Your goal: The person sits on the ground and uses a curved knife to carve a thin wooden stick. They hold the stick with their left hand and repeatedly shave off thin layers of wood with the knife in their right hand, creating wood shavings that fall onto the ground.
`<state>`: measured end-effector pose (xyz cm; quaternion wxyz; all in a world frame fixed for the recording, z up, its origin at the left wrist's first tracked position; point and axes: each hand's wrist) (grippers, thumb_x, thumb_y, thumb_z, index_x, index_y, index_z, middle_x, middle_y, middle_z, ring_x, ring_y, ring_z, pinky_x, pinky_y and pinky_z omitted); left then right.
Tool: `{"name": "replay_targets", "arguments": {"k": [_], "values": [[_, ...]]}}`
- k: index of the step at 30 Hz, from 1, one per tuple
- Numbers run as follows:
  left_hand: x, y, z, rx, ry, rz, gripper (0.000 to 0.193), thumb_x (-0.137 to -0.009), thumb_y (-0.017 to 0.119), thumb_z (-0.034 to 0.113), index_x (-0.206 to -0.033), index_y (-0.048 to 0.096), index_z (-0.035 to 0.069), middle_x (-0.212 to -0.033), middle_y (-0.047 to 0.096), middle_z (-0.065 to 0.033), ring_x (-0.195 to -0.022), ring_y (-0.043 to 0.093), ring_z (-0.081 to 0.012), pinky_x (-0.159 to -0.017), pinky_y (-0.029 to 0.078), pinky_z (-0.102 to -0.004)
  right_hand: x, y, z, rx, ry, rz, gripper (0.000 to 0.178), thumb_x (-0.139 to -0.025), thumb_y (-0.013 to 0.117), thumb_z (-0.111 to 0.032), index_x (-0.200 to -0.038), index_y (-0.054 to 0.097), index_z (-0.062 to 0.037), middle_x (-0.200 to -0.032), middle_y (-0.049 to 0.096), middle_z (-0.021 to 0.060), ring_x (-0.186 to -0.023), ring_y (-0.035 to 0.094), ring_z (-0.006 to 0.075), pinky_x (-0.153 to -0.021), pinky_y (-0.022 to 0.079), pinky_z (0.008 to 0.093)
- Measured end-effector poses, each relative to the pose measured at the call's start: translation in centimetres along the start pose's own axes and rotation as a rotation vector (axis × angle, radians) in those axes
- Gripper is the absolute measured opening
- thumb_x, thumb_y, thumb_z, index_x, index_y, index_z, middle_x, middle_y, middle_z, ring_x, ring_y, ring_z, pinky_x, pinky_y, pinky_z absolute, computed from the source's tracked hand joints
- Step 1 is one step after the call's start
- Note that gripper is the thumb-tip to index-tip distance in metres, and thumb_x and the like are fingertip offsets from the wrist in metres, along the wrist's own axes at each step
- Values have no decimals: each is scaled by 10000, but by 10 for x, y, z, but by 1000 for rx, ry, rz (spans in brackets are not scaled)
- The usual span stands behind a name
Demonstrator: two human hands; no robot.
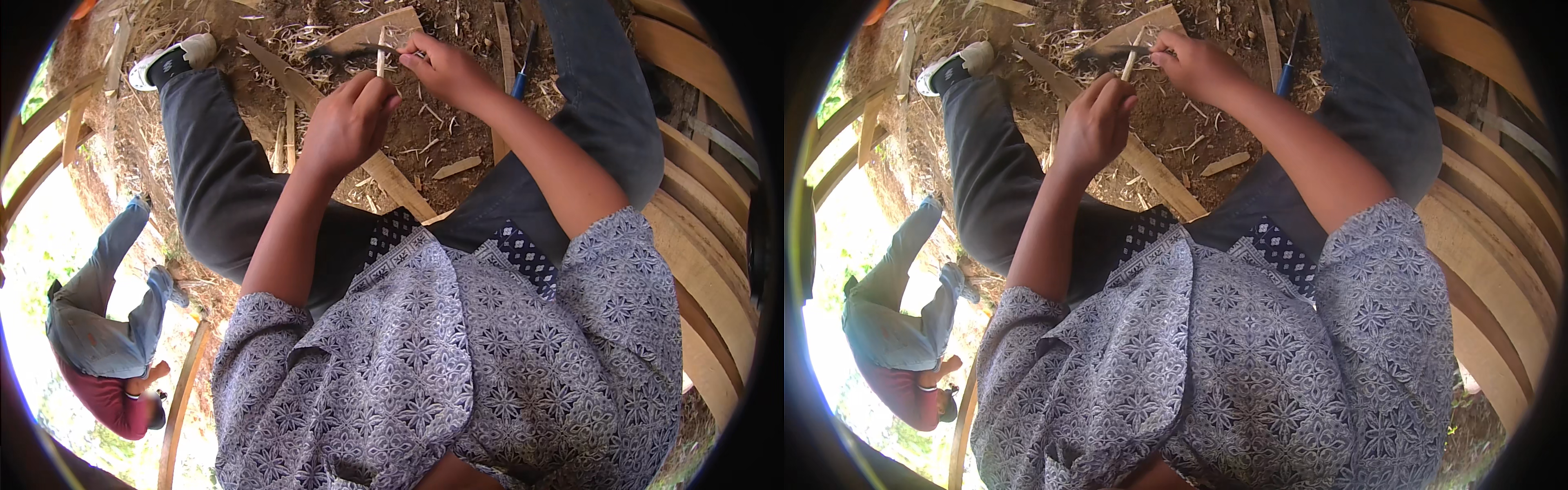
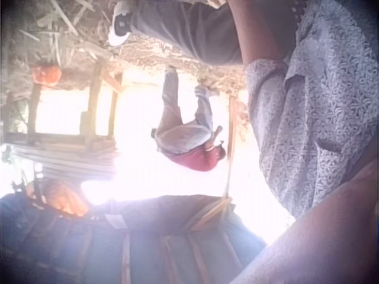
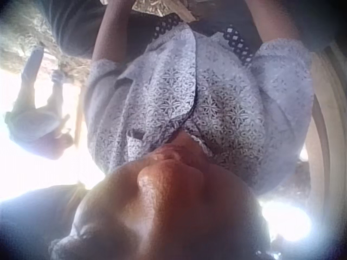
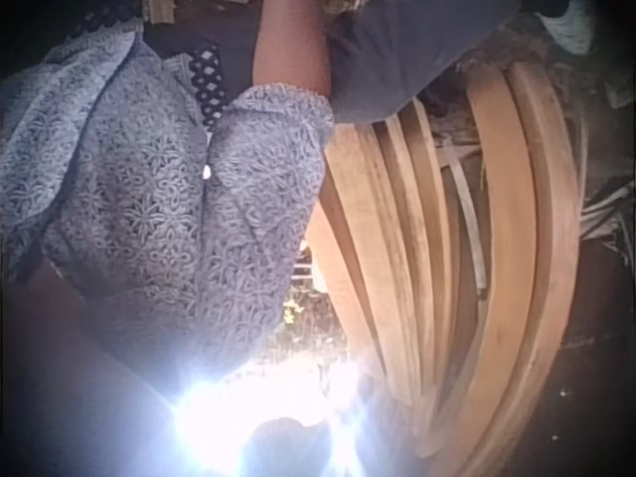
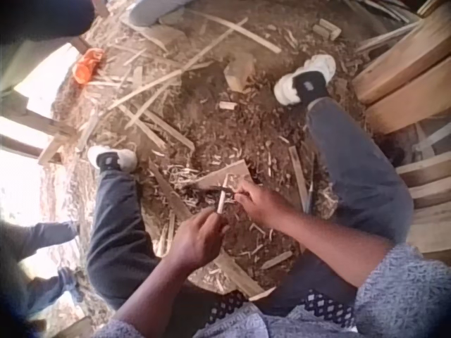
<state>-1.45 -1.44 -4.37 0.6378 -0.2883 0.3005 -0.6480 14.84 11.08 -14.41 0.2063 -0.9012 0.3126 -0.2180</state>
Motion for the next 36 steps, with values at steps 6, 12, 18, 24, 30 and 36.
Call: {"name": "replay_targets", "arguments": {"k": [6, 12, 18, 24, 30, 36], "values": [[-3, -1, 1, 25, -41, 19, 49, -964, 608, 79, -967, 579, 40, -845, 581, -133, -719, 609, -388, -628, 486, -465, -14, 16, 43, -24, 188, 52, 309, -983, 600, -441, -1087, 643, -154, -836, 687, 115, -774, 690, 304, -694, 524, 437], [-2, -3, -6, 35, 14, 76, 44, -961, 598, 65, -949, 569, 34, -849, 573, -139, -719, 604, -385, -626, 482, -459, 0, -14, -24, -145, 128, -124, 324, -978, 617, -444, -1044, 655, -129, -791, 665, 103, -746, 677, 273, -670, 511, 426], [-3, 3, 1, 26, 12, 3, 38, -945, 607, 59, -951, 575, 38, -860, 569, -144, -760, 607, -380, -664, 493, -453, -15, 15, 20, -63, 119, 41, 306, -977, 631, -421, -1050, 654, -125, -790, 668, 112, -725, 670, 270, -657, 500, 421], [-4, 1, -5, 28, 17, 62, 42, -947, 622, 51, -932, 587, 33, -823, 573, -135, -713, 603, -369, -627, 487, -443, -15, 20, 46, -76, 178, 86, 308, -993, 615, -423, -1057, 649, -124, -749, 632, 86, -681, 612, 216, -639, 478, 383], [-5, 0, -7, 22, 43, 87, 38, -950, 618, 44, -933, 587, 30, -821, 572, -137, -708, 601, -372, -620, 478, -445, 1, -3, -11, -139, 78, -71, 315, -1011, 611, -421, -1067, 634, -112, -736, 599, 41, -637, 522, 129, -616, 448, 337], [-6, 0, -4, 20, 12, 66, 50, -947, 626, 52, -937, 582, 30, -837, 571, -138, -714, 595, -379, -628, 478, -451, -16, 8, 0, -39, 54, -2, 331, -999, 616, -432, -1074, 637, -110, -751, 618, 78, -626, 552, 177, -632, 469, 361]]}}
Point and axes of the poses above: each hand's wrist, its own x-axis away from the middle knuckle, its own y-axis out of the palm, z = x × y
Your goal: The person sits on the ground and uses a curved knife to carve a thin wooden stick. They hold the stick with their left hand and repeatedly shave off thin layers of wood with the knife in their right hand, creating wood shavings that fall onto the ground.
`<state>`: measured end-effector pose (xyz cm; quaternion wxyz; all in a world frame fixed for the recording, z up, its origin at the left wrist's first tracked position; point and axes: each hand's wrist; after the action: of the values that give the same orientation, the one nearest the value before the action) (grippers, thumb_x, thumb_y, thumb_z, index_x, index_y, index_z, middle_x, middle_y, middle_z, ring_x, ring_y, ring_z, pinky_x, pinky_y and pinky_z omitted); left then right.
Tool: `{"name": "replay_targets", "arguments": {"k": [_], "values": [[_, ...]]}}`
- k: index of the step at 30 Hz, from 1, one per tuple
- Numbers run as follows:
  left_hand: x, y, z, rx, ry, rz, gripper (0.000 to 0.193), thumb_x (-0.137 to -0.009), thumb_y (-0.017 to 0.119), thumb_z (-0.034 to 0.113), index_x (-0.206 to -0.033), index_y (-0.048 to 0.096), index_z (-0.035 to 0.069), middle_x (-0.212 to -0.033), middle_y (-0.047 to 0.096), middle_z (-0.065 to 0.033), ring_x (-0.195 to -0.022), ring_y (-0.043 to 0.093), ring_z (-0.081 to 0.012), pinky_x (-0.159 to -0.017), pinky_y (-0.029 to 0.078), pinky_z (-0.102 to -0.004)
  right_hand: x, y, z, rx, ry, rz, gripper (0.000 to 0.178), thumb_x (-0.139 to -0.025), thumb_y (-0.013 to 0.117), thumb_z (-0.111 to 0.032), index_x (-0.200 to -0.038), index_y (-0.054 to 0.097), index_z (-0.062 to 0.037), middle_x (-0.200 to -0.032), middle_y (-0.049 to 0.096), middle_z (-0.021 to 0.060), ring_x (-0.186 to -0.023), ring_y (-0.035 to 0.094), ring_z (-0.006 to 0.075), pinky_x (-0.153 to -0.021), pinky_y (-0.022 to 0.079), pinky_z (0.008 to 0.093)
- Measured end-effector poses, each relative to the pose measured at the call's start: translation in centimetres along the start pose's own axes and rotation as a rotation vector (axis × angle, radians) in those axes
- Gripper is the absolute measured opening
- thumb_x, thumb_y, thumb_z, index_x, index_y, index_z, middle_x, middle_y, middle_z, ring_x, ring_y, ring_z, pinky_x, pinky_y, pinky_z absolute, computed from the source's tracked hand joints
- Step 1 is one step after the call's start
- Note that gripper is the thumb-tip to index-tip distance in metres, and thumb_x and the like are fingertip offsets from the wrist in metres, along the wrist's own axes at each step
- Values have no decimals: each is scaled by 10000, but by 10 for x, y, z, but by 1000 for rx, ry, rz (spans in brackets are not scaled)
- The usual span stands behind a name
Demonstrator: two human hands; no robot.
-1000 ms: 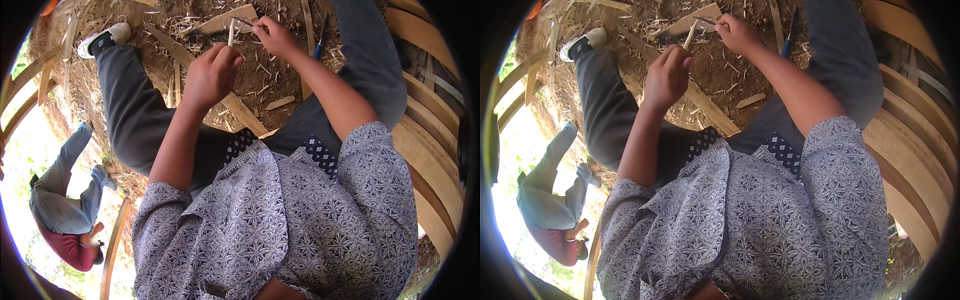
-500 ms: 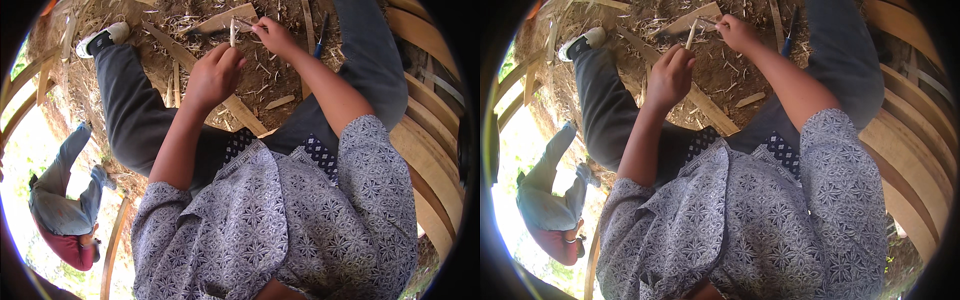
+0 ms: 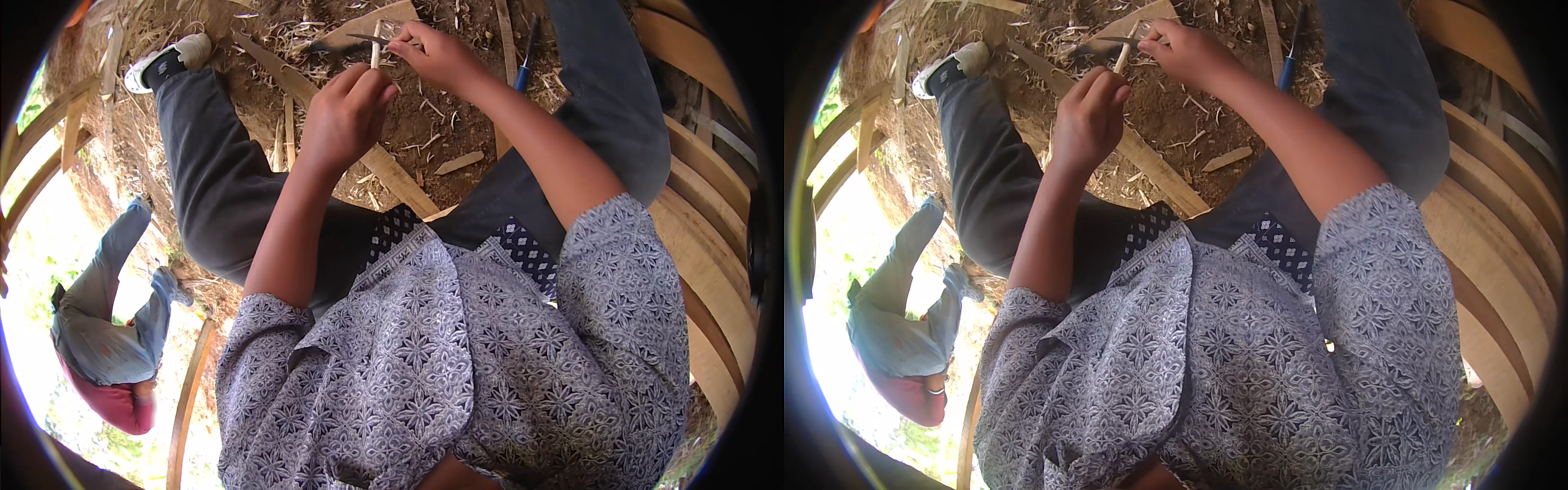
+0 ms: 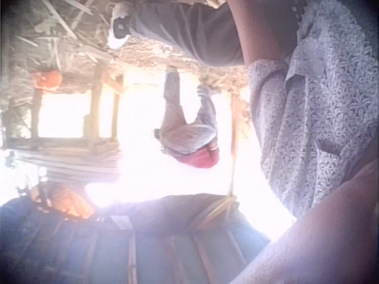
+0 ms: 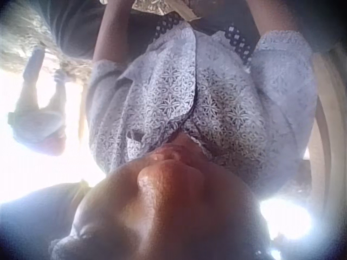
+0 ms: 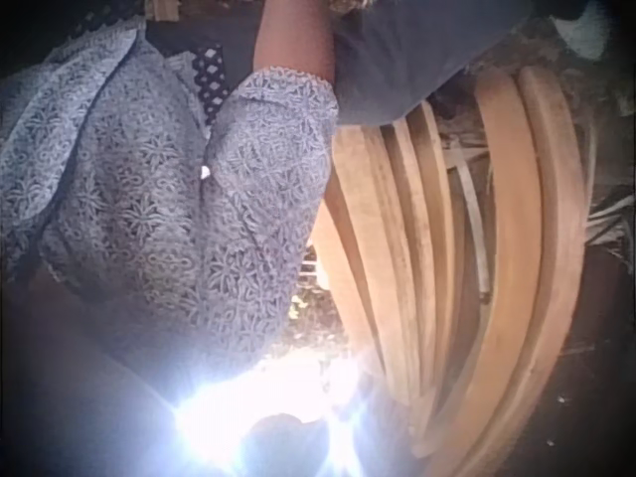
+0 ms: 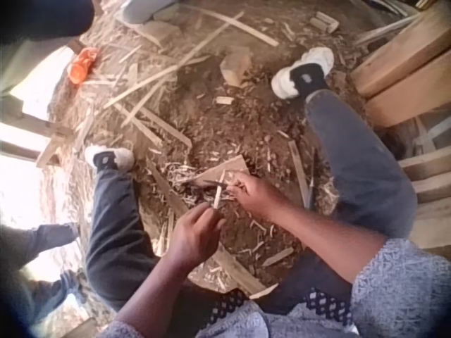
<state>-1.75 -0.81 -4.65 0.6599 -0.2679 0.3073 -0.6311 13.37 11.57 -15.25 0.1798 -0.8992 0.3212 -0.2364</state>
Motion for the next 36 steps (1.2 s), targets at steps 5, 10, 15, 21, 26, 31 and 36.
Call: {"name": "replay_targets", "arguments": {"k": [5, 10, 15, 21, 26, 31, 36], "values": [[-2, 0, 4, -13, -13, -34, 42, -945, 638, 65, -935, 609, 37, -841, 596, -130, -732, 620, -367, -641, 493, -440, -10, 8, 59, 33, 145, 61, 295, -974, 624, -406, -1050, 668, -125, -820, 701, 126, -747, 695, 301, -679, 525, 441], [0, 0, -8, -54, 18, 55, 44, -948, 644, 85, -927, 632, 49, -819, 638, -115, -741, 647, -343, -651, 507, -422, -7, -4, 19, -74, 21, 89, 326, -997, 622, -420, -1075, 645, -104, -751, 624, 62, -658, 591, 183, -652, 489, 376], [-2, -1, -7, -65, 43, 18, 58, -932, 654, 83, -917, 615, 43, -814, 602, -119, -741, 624, -356, -658, 499, -436, 4, -5, 1, -80, -28, -34, 355, -958, 640, -472, -1061, 670, -133, -832, 692, 96, -757, 683, 250, -705, 521, 400], [-2, 1, -2, -62, 43, -32, 69, -932, 646, 82, -911, 599, 37, -813, 571, -132, -748, 609, -365, -658, 488, -449, -4, -8, 3, -2, 45, -87, 346, -960, 631, -479, -1065, 663, -150, -851, 702, 104, -770, 689, 275, -705, 525, 416], [-2, 3, -8, -57, -14, 16, 87, -952, 630, 113, -914, 599, 42, -837, 593, -125, -760, 618, -363, -658, 499, -450, -9, -3, 1, 11, 14, -23, 350, -980, 625, -472, -1092, 650, -141, -713, 615, 109, -647, 598, 250, -645, 482, 388], [-6, 4, -4, -130, 32, -24, 122, -953, 643, 178, -924, 606, 65, -866, 619, -110, -770, 639, -346, -650, 523, -448, -18, 9, 45, 71, 79, 67, 334, -985, 623, -461, -1082, 653, -143, -769, 664, 111, -692, 654, 240, -661, 501, 392], [0, 3, 3, -13, -24, -31, 136, -994, 569, 134, -911, 579, 26, -821, 564, -150, -729, 586, -396, -659, 476, -464, -24, 9, 28, -33, 52, 122, 374, -989, 611, -474, -1084, 673, -117, -893, 716, 91, -783, 681, 209, -716, 523, 399]]}}
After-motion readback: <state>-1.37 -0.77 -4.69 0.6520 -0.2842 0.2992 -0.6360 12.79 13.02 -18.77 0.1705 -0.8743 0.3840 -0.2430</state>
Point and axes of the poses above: each hand's wrist, its own x-axis away from the middle knuckle, its own y-axis out of the palm, z = x × y
